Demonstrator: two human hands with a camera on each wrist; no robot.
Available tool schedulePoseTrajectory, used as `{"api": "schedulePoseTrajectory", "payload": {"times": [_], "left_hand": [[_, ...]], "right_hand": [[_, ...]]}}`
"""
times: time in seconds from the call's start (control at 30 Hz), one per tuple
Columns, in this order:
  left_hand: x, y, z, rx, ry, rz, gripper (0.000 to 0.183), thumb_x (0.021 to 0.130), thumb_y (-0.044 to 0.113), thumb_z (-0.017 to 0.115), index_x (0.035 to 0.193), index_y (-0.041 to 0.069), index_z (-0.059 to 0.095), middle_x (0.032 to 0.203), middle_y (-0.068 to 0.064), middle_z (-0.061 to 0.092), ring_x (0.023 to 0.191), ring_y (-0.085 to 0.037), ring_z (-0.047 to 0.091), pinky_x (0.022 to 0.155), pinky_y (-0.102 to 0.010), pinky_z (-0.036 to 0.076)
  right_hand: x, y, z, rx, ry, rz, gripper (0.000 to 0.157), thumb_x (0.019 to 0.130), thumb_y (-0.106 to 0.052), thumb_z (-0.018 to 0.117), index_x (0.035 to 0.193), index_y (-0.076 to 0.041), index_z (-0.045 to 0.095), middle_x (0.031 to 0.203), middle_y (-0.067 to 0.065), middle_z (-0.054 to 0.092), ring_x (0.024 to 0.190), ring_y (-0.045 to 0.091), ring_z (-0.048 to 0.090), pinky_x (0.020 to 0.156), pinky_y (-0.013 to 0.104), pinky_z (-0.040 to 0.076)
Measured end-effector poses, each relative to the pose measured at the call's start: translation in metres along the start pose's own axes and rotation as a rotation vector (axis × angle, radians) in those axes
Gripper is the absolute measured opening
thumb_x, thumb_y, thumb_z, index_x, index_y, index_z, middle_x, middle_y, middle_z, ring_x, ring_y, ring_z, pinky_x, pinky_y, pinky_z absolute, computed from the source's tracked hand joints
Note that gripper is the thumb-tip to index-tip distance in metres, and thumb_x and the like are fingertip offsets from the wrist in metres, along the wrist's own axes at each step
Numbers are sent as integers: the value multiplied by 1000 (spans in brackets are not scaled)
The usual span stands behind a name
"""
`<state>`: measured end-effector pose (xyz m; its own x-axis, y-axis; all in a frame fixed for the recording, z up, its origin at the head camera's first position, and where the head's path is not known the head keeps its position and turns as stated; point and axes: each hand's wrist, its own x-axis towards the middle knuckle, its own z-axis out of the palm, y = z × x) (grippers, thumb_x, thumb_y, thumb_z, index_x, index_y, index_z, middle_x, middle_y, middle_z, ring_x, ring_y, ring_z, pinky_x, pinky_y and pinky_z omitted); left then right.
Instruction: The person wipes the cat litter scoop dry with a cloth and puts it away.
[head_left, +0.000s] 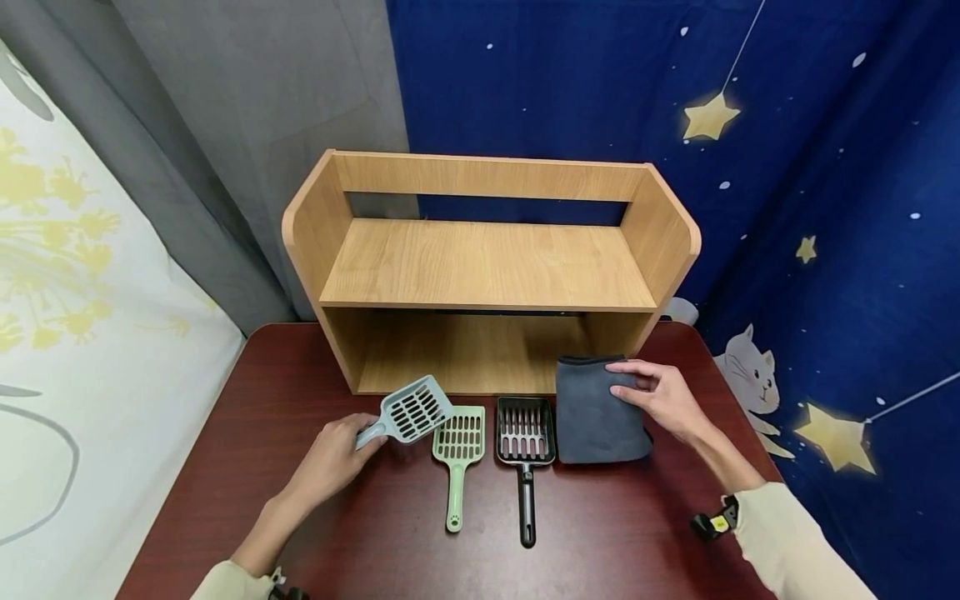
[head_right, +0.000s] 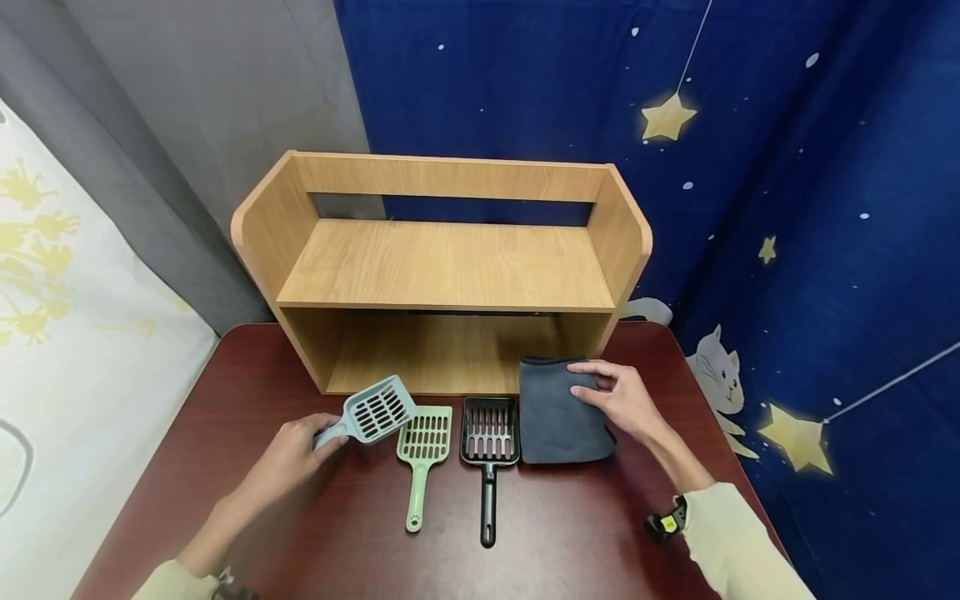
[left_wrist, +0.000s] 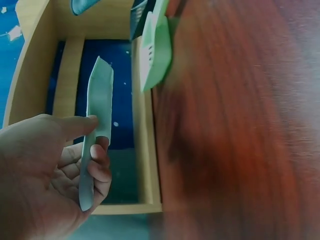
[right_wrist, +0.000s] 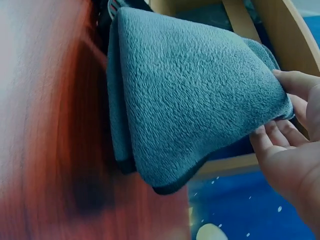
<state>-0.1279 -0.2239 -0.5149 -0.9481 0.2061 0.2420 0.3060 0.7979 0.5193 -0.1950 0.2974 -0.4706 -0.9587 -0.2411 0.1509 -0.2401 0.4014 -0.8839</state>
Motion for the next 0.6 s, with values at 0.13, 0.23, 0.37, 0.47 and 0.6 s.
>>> {"api": "schedulePoseTrajectory", "payload": {"times": [0.13,0.23,0.37,0.47,0.6], "left_hand": [[8,10,-3,-8,-37,38,22,90,11,84,109,3,77,98,-1,73,83,-11,64,74,-34,53],[14,18,-5,-20,-63,76,22,90,11,84,109,3,77,101,-2,74,83,-10,63,73,-32,53],[22,30,-6,-47,-103,141,21,91,13,84,109,4,78,98,0,74,78,-6,59,69,-27,50],[29,39,-6,-62,-141,199,21,93,15,83,111,5,78,96,3,74,77,-4,57,69,-25,49],[37,51,-6,-74,-179,268,22,94,15,81,114,6,77,99,3,75,82,-5,61,74,-28,53]], "right_hand": [[2,-10,6,-46,63,-79,33,89,-5,85,122,-5,79,122,18,72,96,3,66,79,14,54],[5,-18,12,-63,108,-134,33,87,1,85,120,-3,79,116,18,73,87,5,62,75,13,53],[9,-32,19,-59,139,-173,33,85,8,83,118,3,78,111,20,72,80,6,57,69,12,51],[9,-50,24,-45,140,-191,31,85,11,82,116,6,78,107,21,71,76,6,54,64,13,47],[10,-73,31,-32,126,-221,28,86,11,81,113,7,78,105,22,73,77,5,58,67,12,50]]}}
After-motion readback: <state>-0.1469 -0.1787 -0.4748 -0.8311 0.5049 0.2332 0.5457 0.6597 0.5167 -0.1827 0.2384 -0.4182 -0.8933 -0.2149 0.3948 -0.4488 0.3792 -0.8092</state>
